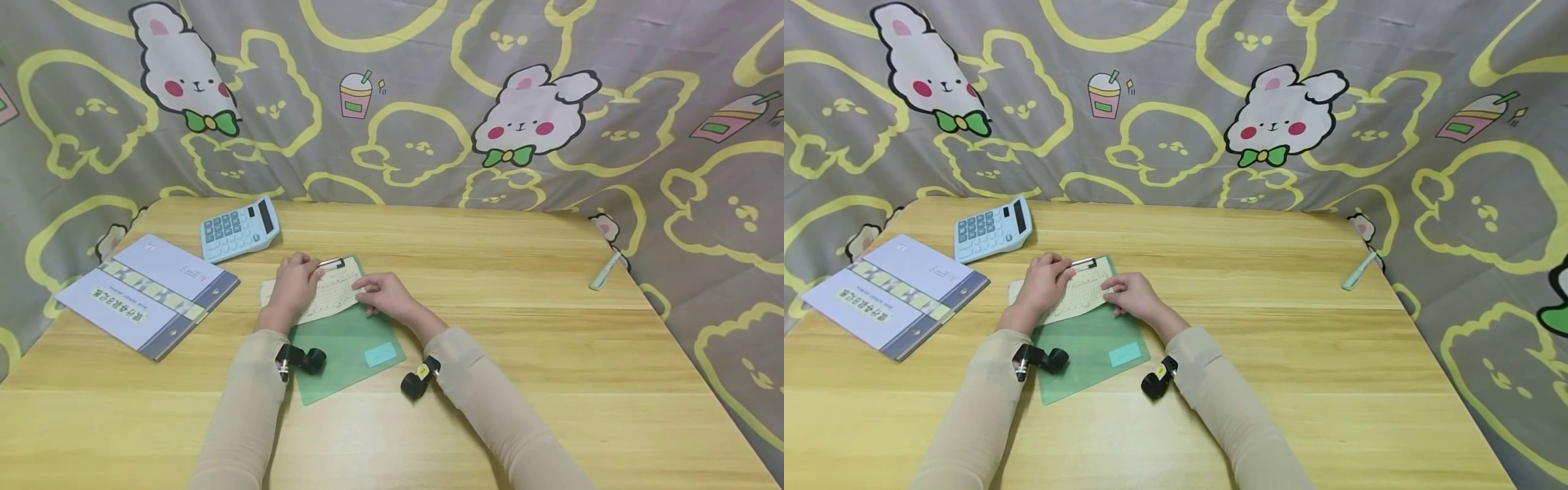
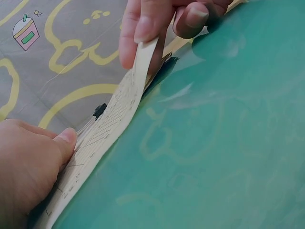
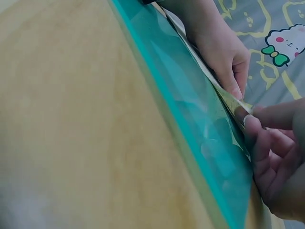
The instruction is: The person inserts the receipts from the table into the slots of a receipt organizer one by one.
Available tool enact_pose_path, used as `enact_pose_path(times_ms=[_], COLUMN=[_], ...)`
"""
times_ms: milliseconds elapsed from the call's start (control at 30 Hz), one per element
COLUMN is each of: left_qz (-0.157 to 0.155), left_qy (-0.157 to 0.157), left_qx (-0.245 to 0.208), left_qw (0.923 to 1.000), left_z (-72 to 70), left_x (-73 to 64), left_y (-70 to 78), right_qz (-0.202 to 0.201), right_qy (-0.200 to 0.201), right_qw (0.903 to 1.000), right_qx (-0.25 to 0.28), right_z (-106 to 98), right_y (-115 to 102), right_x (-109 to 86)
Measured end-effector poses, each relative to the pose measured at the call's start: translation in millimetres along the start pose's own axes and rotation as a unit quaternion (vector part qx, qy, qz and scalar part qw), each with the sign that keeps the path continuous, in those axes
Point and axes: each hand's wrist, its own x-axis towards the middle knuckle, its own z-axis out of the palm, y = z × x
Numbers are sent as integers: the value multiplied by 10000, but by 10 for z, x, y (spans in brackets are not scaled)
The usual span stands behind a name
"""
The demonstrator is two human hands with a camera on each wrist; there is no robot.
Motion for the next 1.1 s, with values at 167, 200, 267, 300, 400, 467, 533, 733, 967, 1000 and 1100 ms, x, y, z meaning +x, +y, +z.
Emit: enact_pose_path(times_ms=[167, 200, 267, 300, 400, 467, 533, 733, 967, 1000, 1100], left_qz=[-70, -65, -45, -22, 24, 57, 59, 68, 44, 53, 88], left_qy=[-78, -70, -49, -33, -12, -11, -12, 24, 19, 25, 36], left_qx=[-21, -24, -37, -39, -30, -27, -19, 6, 24, 33, 27], left_qw=[9999, 10000, 10000, 10000, 10000, 10000, 10000, 10000, 10000, 10000, 10000], left_z=[-5, -5, -5, -4, 1, 5, 8, 9, 10, 11, 8], left_x=[5, 7, 8, 10, 14, 18, 22, 24, 21, 21, 20], left_y=[0, -1, -5, -9, -17, -23, -25, -27, -29, -30, -36], right_qz=[409, 485, 607, 666, 808, 858, 890, 979, 1006, 1010, 1010], right_qy=[180, 195, 224, 247, 336, 403, 462, 561, 652, 669, 708], right_qw=[9990, 9986, 9979, 9975, 9960, 9952, 9943, 9922, 9911, 9910, 9908], right_qx=[14, 19, 26, 38, 164, 248, 352, 524, 576, 574, 565], right_z=[9, 9, 7, 6, -1, -4, -3, 8, 23, 25, 33], right_y=[-55, -65, -83, -89, -96, -90, -80, -62, -92, -95, -98], right_x=[35, 43, 59, 68, 102, 125, 147, 176, 181, 182, 191])
